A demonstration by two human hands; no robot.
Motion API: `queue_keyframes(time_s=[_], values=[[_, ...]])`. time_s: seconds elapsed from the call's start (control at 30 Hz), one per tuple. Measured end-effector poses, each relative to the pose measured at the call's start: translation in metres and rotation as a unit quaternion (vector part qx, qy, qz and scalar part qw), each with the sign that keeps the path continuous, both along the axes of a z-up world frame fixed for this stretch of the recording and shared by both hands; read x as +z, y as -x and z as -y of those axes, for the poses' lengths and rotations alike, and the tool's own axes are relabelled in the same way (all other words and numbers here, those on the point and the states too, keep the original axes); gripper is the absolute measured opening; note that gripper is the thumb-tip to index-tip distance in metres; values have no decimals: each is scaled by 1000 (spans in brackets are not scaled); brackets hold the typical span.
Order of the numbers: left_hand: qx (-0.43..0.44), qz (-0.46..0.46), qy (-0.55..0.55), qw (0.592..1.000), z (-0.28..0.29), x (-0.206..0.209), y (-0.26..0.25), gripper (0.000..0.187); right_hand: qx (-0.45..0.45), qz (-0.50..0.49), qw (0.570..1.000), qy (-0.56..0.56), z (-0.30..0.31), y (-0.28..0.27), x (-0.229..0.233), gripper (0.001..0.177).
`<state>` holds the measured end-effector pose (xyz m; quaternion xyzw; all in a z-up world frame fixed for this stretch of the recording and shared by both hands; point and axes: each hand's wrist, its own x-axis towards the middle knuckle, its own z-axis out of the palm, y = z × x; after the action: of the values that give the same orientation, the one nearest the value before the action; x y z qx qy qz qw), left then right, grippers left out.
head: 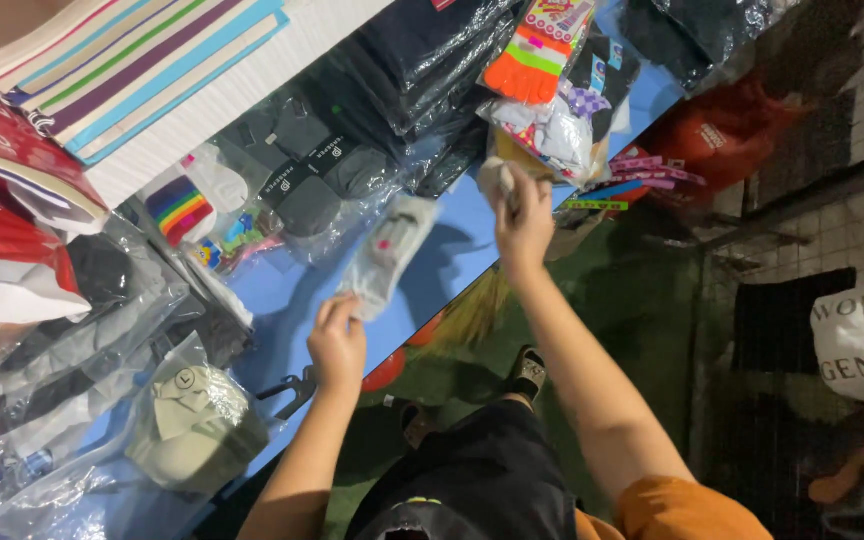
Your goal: The person wipes the surface of various packaged items, including clothing and socks, using a cloth. They handle the items one by one, wiping them and placing them back on the blue table.
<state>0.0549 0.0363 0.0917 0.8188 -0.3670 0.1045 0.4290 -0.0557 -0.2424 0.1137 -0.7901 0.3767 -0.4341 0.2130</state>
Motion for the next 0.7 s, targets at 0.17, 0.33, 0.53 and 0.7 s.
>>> queue_keyframes(time_s=[0.17, 0.33, 0.53, 0.7], values=[[-17, -51, -235, 971, -27, -104, 27, 12, 259, -174, 949, 39, -119, -20, -52, 37], [-50, -8, -241, 969, -38, -132, 23, 9, 367, -189, 904, 107, -147, -23, -87, 37], [-56, -2, -157, 986, -20, -116, 17, 9, 306, -204, 922, 123, -96, -37, -83, 34], [-44, -25, -105, 993, -9, -62, 12, 10, 204, -233, 949, 56, -14, -18, -83, 41]])
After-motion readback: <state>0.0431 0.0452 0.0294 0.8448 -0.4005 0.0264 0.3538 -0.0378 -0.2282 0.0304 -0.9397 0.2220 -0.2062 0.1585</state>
